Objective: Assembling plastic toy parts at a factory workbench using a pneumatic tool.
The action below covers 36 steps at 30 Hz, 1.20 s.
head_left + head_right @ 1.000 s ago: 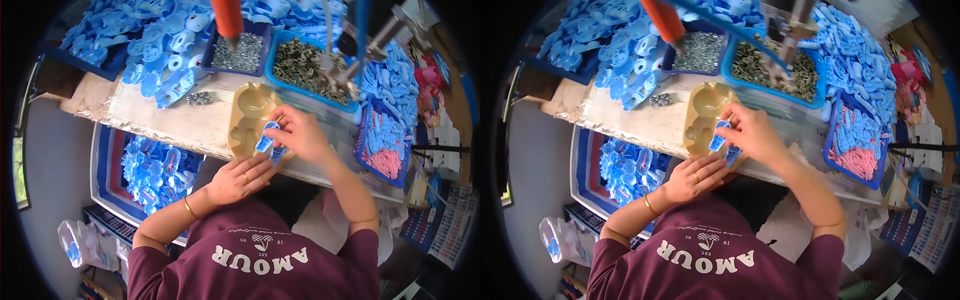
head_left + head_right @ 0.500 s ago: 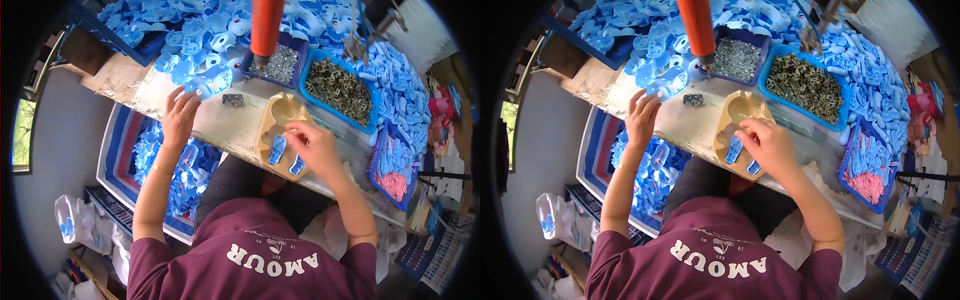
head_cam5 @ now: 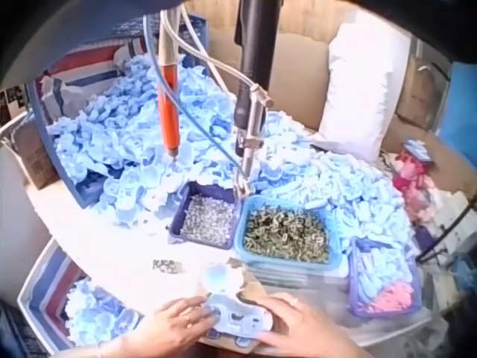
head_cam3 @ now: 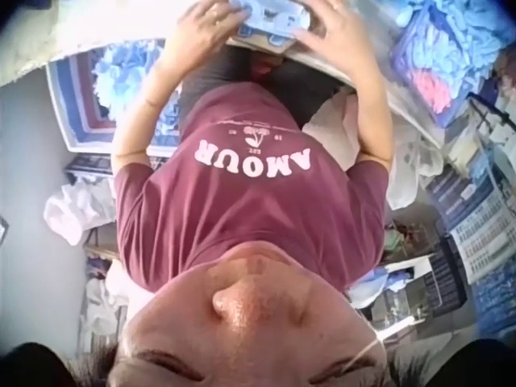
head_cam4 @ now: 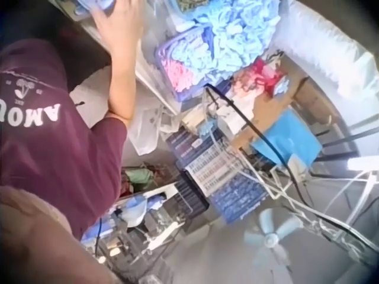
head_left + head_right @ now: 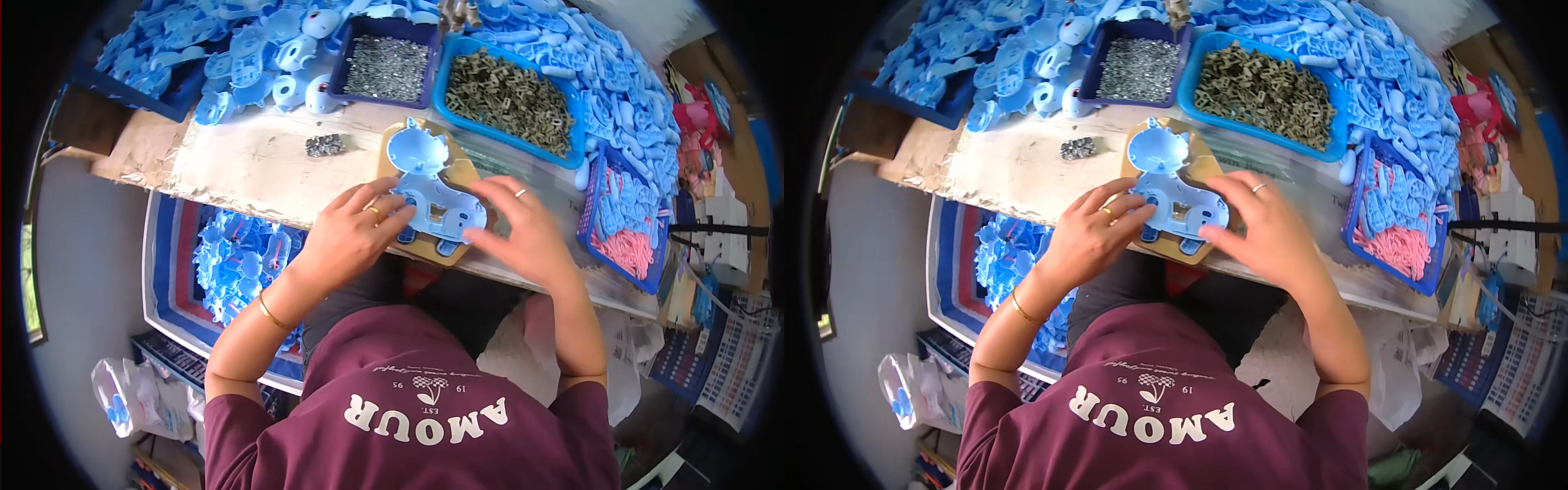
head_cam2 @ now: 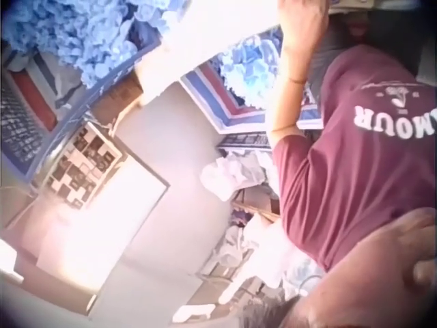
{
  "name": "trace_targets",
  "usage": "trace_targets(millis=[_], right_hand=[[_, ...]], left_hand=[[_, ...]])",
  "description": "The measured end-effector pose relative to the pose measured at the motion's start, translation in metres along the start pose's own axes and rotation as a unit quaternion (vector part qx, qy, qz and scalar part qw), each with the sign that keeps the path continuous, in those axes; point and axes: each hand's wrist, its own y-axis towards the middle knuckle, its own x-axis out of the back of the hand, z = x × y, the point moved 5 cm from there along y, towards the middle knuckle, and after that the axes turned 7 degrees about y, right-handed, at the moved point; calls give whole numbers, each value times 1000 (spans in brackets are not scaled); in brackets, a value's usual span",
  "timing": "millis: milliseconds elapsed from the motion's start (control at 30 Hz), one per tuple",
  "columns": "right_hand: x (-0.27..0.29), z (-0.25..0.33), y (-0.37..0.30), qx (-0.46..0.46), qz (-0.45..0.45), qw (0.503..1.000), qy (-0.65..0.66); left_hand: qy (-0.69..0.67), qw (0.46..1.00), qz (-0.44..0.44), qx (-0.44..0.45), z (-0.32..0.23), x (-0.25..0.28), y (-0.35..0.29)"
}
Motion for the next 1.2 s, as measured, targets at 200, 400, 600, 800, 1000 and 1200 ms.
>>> trace_targets(millis=[200,400,600,800,1000,1200], right_hand=[[-12,-6,-12,17,-29,999,-17],[-10,-2,-11,62,-19,994,-90],[-11,-5,-5,65,-11,990,-122],[7,-24,7,64,29,997,-39],[82,-114,66,-2,-181,972,-150],[67,-145,110,-35,-56,974,-218]], left_hand=[[-3,1000,-2,3,-4,-3,9],[-35,999,-17,25,-16,-18,22],[-28,999,-12,25,-19,-27,33],[-29,998,10,57,-19,-33,34],[-19,998,6,55,-25,-31,38],[-31,997,28,61,-23,-31,38]])
